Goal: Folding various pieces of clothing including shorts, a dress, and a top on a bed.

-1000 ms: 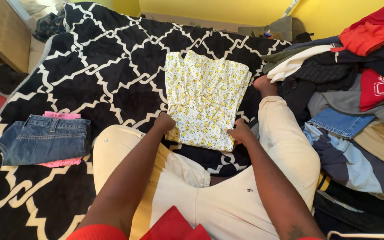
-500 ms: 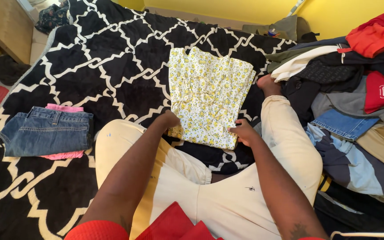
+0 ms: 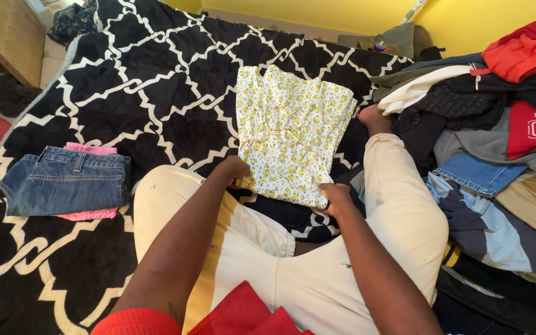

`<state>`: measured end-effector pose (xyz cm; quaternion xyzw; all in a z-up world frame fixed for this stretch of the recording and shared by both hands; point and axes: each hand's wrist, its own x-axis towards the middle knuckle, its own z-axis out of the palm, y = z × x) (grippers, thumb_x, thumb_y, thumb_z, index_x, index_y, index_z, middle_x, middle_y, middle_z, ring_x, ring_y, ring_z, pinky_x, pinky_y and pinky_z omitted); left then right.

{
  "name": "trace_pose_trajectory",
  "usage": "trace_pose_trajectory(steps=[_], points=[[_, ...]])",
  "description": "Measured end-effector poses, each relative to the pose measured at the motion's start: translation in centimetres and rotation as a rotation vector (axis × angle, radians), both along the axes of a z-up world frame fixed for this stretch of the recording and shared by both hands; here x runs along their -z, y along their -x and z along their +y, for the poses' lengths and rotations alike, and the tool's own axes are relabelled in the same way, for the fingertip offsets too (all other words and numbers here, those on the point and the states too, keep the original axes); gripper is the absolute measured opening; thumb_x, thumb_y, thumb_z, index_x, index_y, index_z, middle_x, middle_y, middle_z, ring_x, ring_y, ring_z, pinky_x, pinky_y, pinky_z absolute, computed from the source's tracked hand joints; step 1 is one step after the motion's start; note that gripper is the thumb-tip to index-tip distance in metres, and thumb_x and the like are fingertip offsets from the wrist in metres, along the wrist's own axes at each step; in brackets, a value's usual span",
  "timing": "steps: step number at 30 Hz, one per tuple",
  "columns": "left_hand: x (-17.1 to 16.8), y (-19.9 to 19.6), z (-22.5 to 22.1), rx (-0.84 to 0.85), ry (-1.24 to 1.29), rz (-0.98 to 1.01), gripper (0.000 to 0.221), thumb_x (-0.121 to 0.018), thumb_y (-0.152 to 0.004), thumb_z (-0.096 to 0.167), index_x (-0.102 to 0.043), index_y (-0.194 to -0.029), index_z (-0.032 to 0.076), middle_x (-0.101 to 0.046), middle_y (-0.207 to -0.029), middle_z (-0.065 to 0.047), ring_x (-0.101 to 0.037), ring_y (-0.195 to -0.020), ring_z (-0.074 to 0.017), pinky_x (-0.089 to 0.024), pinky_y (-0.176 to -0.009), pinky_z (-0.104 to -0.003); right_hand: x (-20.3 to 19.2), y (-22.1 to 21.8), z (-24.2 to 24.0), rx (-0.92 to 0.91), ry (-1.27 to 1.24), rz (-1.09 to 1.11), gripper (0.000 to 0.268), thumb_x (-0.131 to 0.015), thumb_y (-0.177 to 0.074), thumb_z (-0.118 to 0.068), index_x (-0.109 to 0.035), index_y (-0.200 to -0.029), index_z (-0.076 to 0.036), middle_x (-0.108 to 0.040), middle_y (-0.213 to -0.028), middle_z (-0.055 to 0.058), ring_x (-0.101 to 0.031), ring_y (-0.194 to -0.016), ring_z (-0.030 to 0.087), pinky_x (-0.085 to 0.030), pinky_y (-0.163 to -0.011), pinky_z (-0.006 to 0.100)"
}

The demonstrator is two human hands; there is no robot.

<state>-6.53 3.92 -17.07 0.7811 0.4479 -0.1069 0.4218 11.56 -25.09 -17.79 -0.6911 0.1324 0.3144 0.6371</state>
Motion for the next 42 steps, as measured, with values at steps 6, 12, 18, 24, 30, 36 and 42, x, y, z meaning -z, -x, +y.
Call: trace_pose_trajectory(steps=[6,12,18,24,30,36,42], points=[[0.4,-1.4,-1.1,-0.271,0.288,-0.307,0.059,-0.073,-0.08,0.005,-0.054,-0.132,-0.015,-0.059,-0.121,-0.033,-0.065,-0.102,-0.047,-0.057,-0.072,-0.057,-6.2,4.4,0.4,-0.215,0.412,-1.079,0.057,-0.078,-0.084,-0.009,-0.047,-0.132,-0.005,-0.049,-0.125,0.019,-0.054,-0.118,0.045,-0.053,-0.091,0.062],[-1.4,-1.8,-5.5,-0.581,0.56,-0.741,0.079,-0.076,-0.074,0.002,-0.042,-0.145,-0.005,-0.047,-0.131,-0.027,-0.056,-0.11,-0.0394,-0.055,-0.083,-0.064,-8.4,10.5,3.0,-0.785,-0.053,-1.121,0.069,-0.075,-0.081,0.0,-0.047,-0.144,0.0,-0.056,-0.128,0.028,-0.064,-0.11,0.045,-0.06,-0.088,0.051],[-8.1,0.8,-8.0,-0.414,0.54,-0.671,0.092,-0.079,-0.085,0.021,-0.026,-0.156,-0.005,-0.028,-0.151,-0.028,-0.052,-0.126,-0.033,-0.06,-0.086,-0.043,-11.5,14.4,5.3,-0.887,0.164,-1.226,0.074,-0.065,-0.089,-0.003,-0.03,-0.153,-0.008,-0.044,-0.131,0.022,-0.065,-0.11,0.047,-0.065,-0.083,0.055],[-2.4,-2.3,-5.6,-0.42,0.498,-0.667,0.066,-0.07,-0.09,0.03,-0.049,-0.141,-0.007,-0.054,-0.123,-0.025,-0.066,-0.096,-0.0298,-0.064,-0.076,-0.043,-9.5,14.3,7.1,-0.848,0.377,-1.204,0.065,-0.065,-0.095,-0.018,-0.036,-0.152,-0.006,-0.06,-0.13,0.022,-0.068,-0.106,0.046,-0.062,-0.08,0.06],[-4.4,-2.0,-5.4,-0.639,0.412,-0.645,0.064,-0.072,-0.085,0.047,-0.069,-0.12,-0.007,-0.071,-0.094,-0.024,-0.074,-0.072,-0.0342,-0.057,-0.061,-0.049,-5.6,11.7,8.3,-0.786,0.289,-1.322,0.046,-0.058,-0.099,-0.008,-0.055,-0.144,-0.007,-0.071,-0.117,0.023,-0.07,-0.104,0.044,-0.062,-0.081,0.057],[-10.2,-2.9,-3.4,-0.763,0.64,-0.82,0.093,-0.068,-0.094,0.046,-0.026,-0.159,-0.005,-0.036,-0.157,-0.029,-0.037,-0.148,-0.0409,-0.033,-0.118,-0.054,-5.8,11.8,9.1,-0.758,0.253,-1.466,0.037,-0.056,-0.095,-0.017,-0.065,-0.13,-0.015,-0.062,-0.118,0.009,-0.064,-0.112,0.035,-0.06,-0.088,0.05],[2.3,-10.2,8.0,-0.786,0.308,-0.814,0.084,-0.088,-0.078,0.046,-0.055,-0.145,0.006,-0.054,-0.142,-0.025,-0.059,-0.129,-0.0393,-0.051,-0.101,-0.053,-7.3,12.3,8.5,-0.838,0.145,-1.33,0.034,-0.048,-0.106,-0.039,-0.069,-0.108,-0.012,-0.064,-0.092,0.016,-0.064,-0.1,0.042,-0.054,-0.087,0.055]])
